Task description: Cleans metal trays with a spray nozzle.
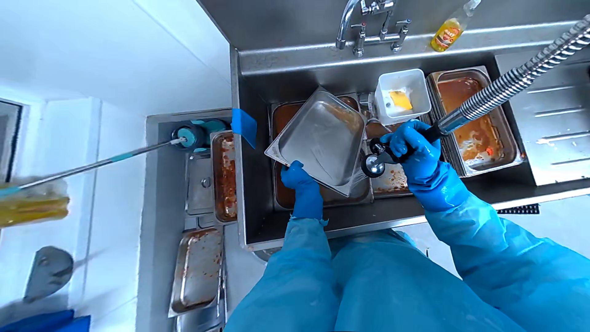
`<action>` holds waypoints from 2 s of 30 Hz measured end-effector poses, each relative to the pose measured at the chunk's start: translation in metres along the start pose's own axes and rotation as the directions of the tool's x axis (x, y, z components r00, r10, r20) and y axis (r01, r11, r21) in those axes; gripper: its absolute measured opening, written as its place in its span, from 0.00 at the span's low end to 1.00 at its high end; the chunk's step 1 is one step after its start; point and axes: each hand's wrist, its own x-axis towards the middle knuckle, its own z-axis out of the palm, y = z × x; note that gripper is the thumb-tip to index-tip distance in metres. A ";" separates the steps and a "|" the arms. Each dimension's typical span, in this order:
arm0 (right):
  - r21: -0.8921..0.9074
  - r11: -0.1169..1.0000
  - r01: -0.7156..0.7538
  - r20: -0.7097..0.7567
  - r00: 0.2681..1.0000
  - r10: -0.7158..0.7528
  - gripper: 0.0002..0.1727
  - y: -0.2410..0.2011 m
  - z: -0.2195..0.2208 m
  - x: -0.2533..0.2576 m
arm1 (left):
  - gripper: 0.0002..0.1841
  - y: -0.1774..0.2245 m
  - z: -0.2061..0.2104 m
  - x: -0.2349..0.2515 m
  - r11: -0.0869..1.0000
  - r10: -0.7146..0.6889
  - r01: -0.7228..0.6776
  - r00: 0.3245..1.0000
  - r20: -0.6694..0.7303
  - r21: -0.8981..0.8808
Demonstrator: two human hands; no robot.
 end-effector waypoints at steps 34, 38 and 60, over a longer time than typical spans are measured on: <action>0.426 0.833 0.353 -0.068 0.930 -0.360 0.16 -0.026 0.065 0.099 | 0.18 0.056 -0.145 -0.033 0.978 0.205 -0.206 0.978 -0.034 -0.019; 0.415 0.837 0.357 -0.041 0.926 -0.375 0.14 -0.040 0.063 0.099 | 0.20 0.070 -0.153 -0.030 0.994 0.101 -0.101 0.995 0.022 -0.031; 0.195 0.886 0.420 0.016 0.902 -0.431 0.09 -0.055 0.003 0.105 | 0.31 0.110 -0.225 -0.103 0.492 0.871 -0.858 0.485 -0.083 0.146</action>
